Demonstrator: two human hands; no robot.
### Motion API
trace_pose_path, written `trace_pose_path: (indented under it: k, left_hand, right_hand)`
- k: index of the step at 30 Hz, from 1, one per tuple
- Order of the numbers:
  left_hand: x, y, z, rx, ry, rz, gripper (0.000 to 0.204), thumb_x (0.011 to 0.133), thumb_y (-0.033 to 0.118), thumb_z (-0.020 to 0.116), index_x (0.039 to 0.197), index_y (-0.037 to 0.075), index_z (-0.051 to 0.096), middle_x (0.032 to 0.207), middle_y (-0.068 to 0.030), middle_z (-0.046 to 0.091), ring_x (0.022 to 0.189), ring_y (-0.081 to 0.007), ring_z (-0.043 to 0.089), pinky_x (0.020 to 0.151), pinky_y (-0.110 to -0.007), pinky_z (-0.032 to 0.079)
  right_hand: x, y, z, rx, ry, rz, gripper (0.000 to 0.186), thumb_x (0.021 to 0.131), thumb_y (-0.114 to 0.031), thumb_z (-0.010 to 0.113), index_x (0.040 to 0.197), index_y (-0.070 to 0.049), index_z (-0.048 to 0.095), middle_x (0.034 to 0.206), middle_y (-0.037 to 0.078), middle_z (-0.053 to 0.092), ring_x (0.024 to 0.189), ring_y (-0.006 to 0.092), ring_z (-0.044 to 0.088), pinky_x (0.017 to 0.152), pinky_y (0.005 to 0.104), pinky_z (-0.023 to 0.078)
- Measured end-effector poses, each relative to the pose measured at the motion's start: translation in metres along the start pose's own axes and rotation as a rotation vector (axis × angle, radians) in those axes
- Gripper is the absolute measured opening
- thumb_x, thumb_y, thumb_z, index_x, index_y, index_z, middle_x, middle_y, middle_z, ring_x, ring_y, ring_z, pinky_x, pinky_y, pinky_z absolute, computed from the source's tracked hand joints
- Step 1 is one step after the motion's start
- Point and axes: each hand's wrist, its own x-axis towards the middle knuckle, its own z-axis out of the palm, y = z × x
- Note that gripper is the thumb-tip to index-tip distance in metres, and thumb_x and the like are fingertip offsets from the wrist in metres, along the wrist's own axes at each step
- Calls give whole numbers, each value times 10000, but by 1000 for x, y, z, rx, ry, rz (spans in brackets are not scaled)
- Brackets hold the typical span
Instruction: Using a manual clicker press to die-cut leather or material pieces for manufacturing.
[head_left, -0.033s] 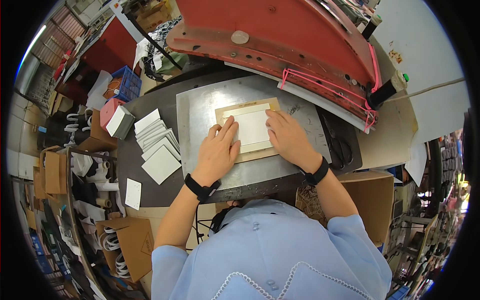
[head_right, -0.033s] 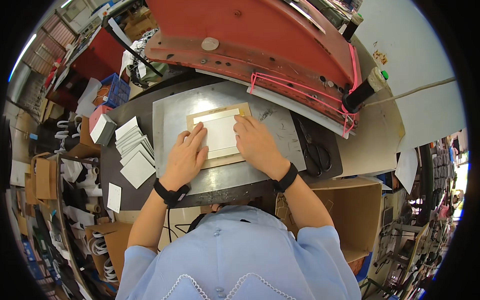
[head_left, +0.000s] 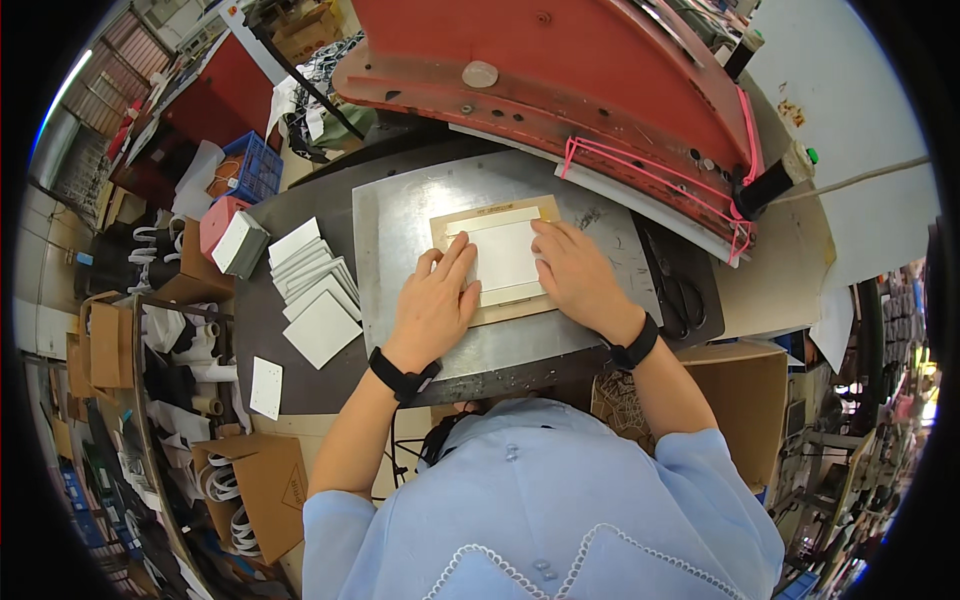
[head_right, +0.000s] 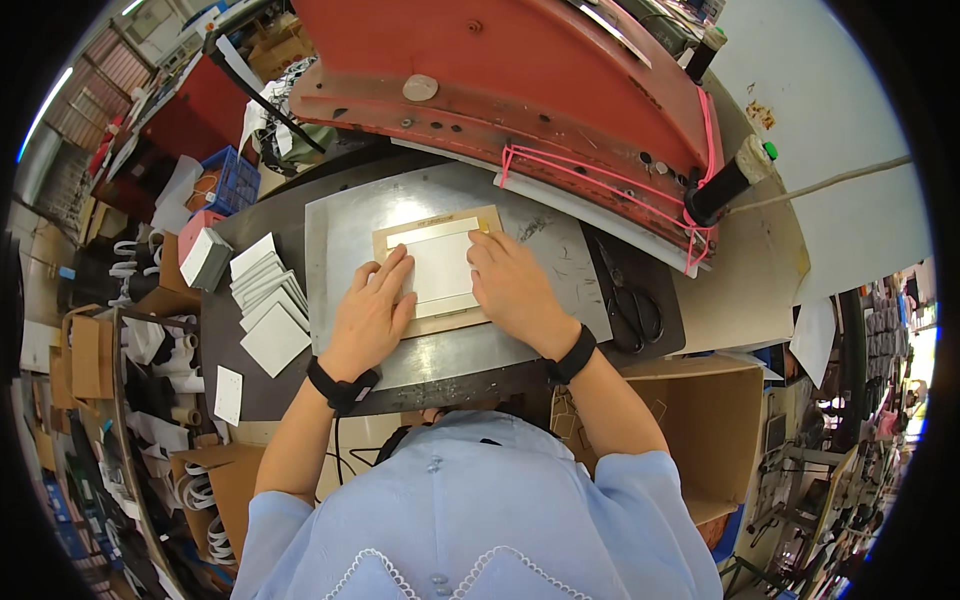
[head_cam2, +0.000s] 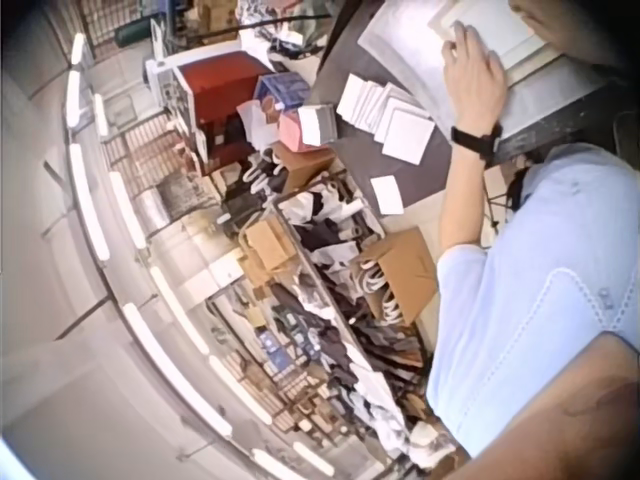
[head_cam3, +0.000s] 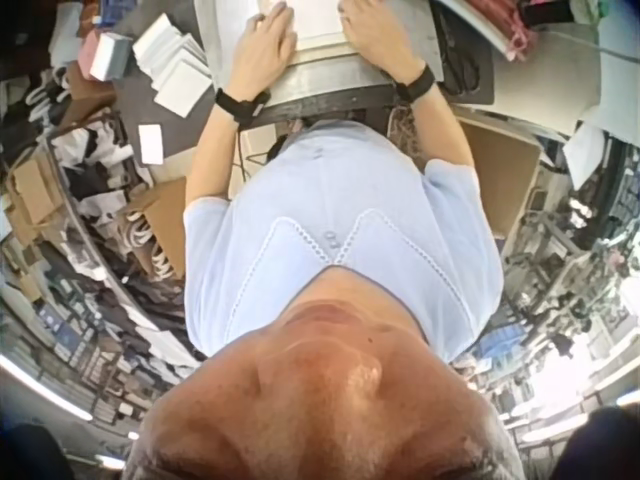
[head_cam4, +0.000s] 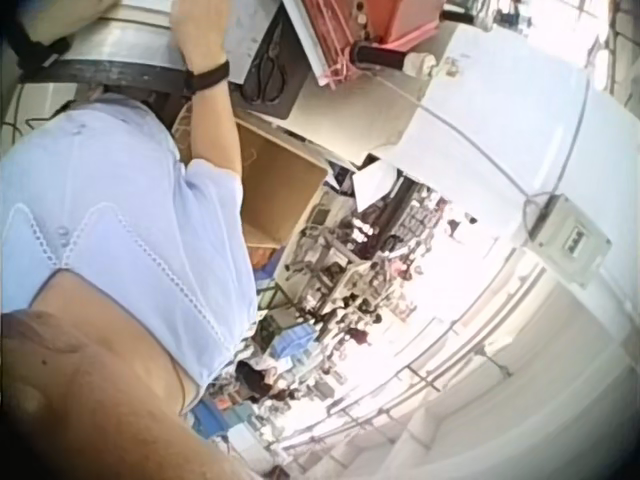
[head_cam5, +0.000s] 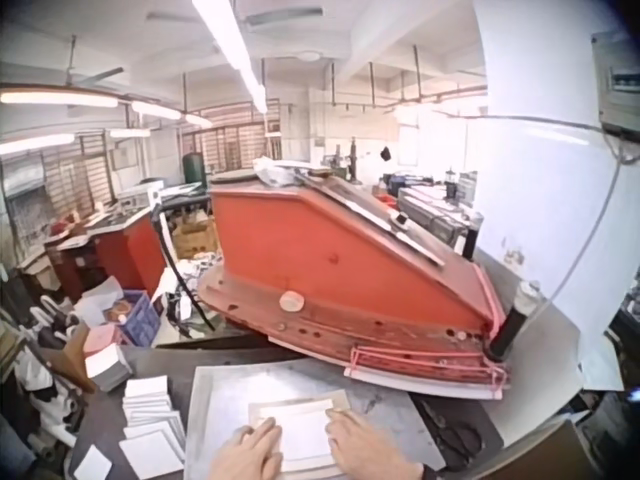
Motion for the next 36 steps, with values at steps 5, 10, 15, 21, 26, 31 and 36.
trace_pose_path:
  k: [5,10,15,21,26,31,36]
  left_hand:
    - [0,3,-1,48,-23,-2,478,921,199,569,1356,10,509,1433,-119,507,1162,-403,509,960,-413,480]
    - [0,5,-2,70,2,22,477,929,190,564,1362,-1,503,1451,-129,478,1165,-398,508,962,-419,481]
    - [-2,1,5,52,26,24,478,939,182,556,1374,-5,492,1454,-152,449,1177,-391,502,972,-420,474]
    - [-10,0,-16,-221,152,-128,450,957,185,578,1362,1,504,1440,-189,451,1216,-353,510,951,-389,484]
    - [-47,7,-68,-311,265,-289,353,944,148,600,1268,10,583,1412,-200,477,1209,-330,542,850,-333,524]
    - [-65,28,-72,-524,68,-197,208,947,89,595,1132,21,663,1167,-117,667,961,-204,651,771,-275,505]
    - [-76,49,-65,-599,-120,-40,185,925,82,632,1100,35,670,1059,-116,687,863,-244,663,732,-295,515]
  right_hand:
    - [-2,2,-3,-11,-49,-27,289,884,-90,598,1151,13,561,1320,189,548,1210,352,506,993,426,435]
    - [-13,10,-3,289,-36,110,258,913,-90,580,1146,19,574,1343,207,524,1232,379,496,1034,426,416]
    - [-13,4,-7,313,-67,162,280,911,-87,576,1172,15,570,1366,209,498,1243,386,488,1044,411,412]
    - [-18,6,-28,74,204,108,323,894,-54,587,1213,-10,574,1364,187,501,1272,362,470,1035,405,414]
    - [-44,38,-153,-159,1099,371,487,942,-207,662,1336,26,497,1347,150,525,1217,239,505,1019,369,407]
    - [-41,114,-188,429,882,617,544,876,-219,752,1285,52,515,1191,125,583,1102,199,558,975,329,426]
    - [-31,125,-168,610,859,552,394,846,-112,749,1166,5,551,1030,51,603,930,130,581,868,283,463]
